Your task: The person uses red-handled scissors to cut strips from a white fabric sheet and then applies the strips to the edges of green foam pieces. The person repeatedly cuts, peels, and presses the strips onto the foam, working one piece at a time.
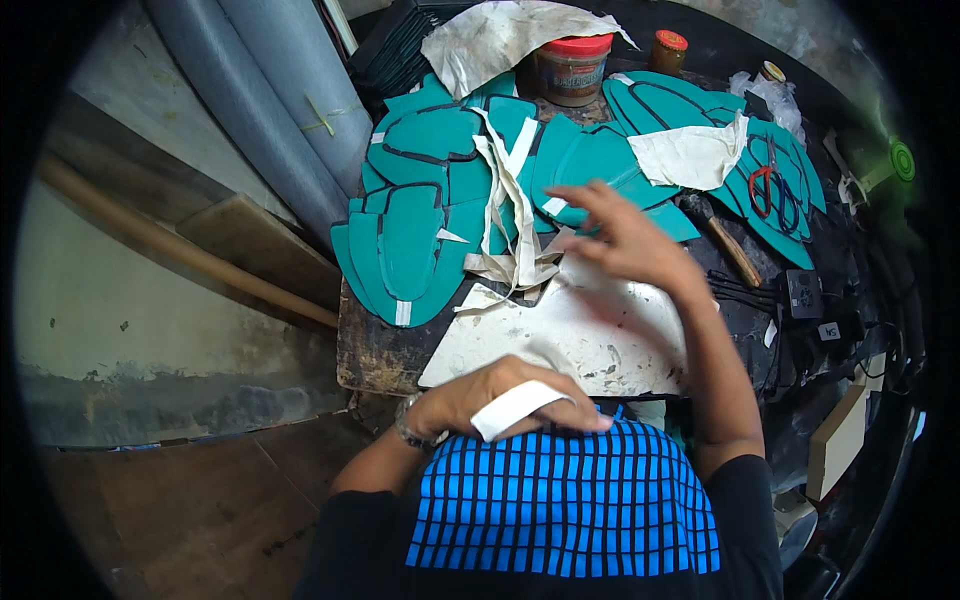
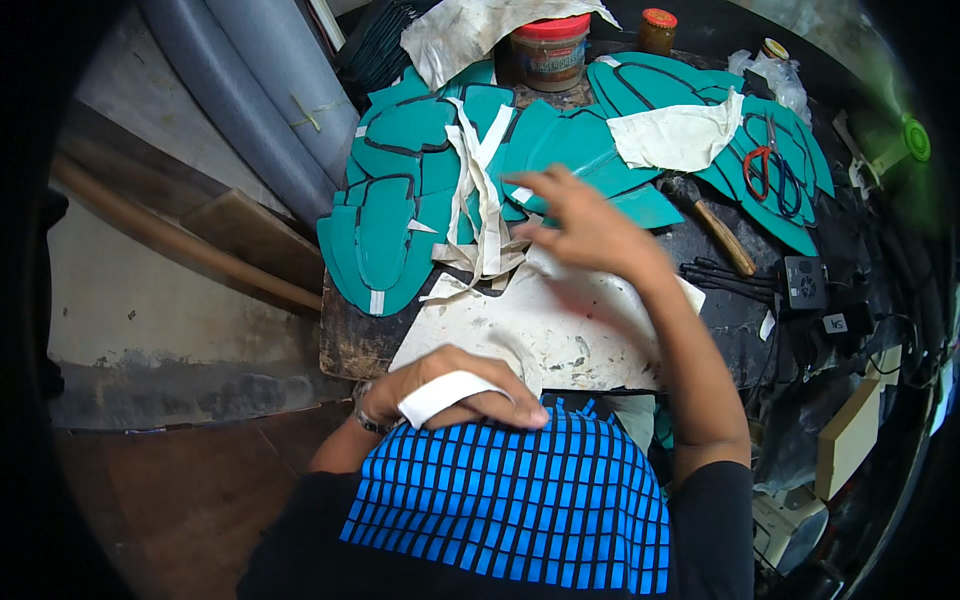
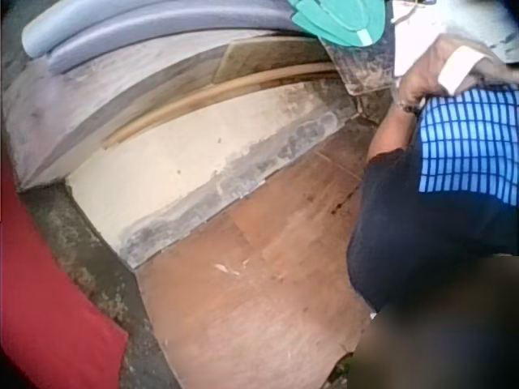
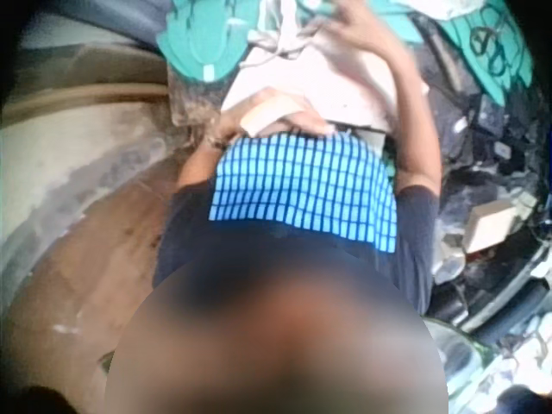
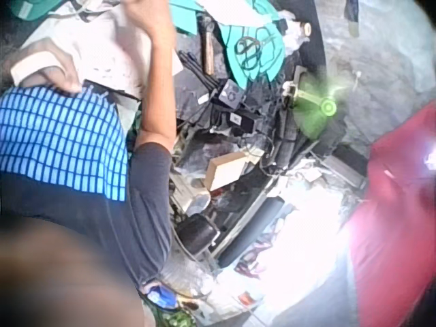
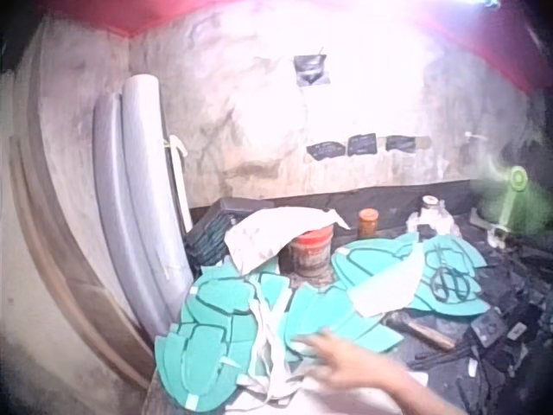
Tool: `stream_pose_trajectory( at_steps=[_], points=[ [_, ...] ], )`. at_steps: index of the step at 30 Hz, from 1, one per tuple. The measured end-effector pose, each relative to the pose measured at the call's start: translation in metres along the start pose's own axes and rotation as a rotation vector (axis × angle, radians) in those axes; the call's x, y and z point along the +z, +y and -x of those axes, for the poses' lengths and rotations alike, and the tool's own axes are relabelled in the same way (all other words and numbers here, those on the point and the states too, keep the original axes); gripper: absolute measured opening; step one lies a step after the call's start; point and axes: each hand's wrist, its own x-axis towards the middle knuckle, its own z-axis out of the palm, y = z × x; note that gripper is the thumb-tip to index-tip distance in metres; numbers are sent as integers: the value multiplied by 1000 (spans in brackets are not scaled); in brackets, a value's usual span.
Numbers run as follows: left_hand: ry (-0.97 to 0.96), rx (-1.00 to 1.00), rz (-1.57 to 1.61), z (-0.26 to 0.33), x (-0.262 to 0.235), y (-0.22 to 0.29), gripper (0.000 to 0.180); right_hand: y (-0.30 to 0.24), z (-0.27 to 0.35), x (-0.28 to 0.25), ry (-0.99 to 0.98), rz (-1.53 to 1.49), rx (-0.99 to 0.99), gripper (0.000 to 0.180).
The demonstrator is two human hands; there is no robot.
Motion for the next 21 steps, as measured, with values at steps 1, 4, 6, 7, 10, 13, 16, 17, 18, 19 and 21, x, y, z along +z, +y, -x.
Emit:
stream_pose_trajectory(
  at_steps=[1, 4, 6, 7, 10, 13, 16, 17, 18, 19, 21],
  points=[
    [-16, 23, 25, 4, 6, -2, 40, -10, -6, 22, 32, 10, -60, 66],
    [87, 53, 134, 17, 6, -6, 40, -34, -18, 76, 120, 217, 1, 69],
    [128, 36, 128, 25, 3, -4, 41, -37, -29, 100, 150, 381, 42, 63],
    [129, 10, 165, 28, 2, -3, 40, -33, -35, 104, 120, 264, 42, 55],
    [121, 60, 186, 33, -3, -1, 51, -4, -50, 83, 217, 95, 20, 45],
    [279, -4, 288, 38, -1, 6, 37, 47, -69, 5, 315, -24, 23, 39],
    [437, -8, 300, 32, 1, 7, 35, 97, -78, -83, 448, 14, 202, 37],
    [490, -43, 290, 31, 2, 6, 35, 109, -80, -110, 478, 93, 263, 38],
    [537, -76, 301, 27, 1, 4, 35, 118, -80, -126, 507, 237, 250, 42],
    [577, -101, 305, 24, 1, 2, 33, 122, -78, -131, 539, 399, 337, 47],
    [665, -152, 422, 17, 2, -5, 29, 116, -62, -127, 650, 683, 438, 49]
  ],
)
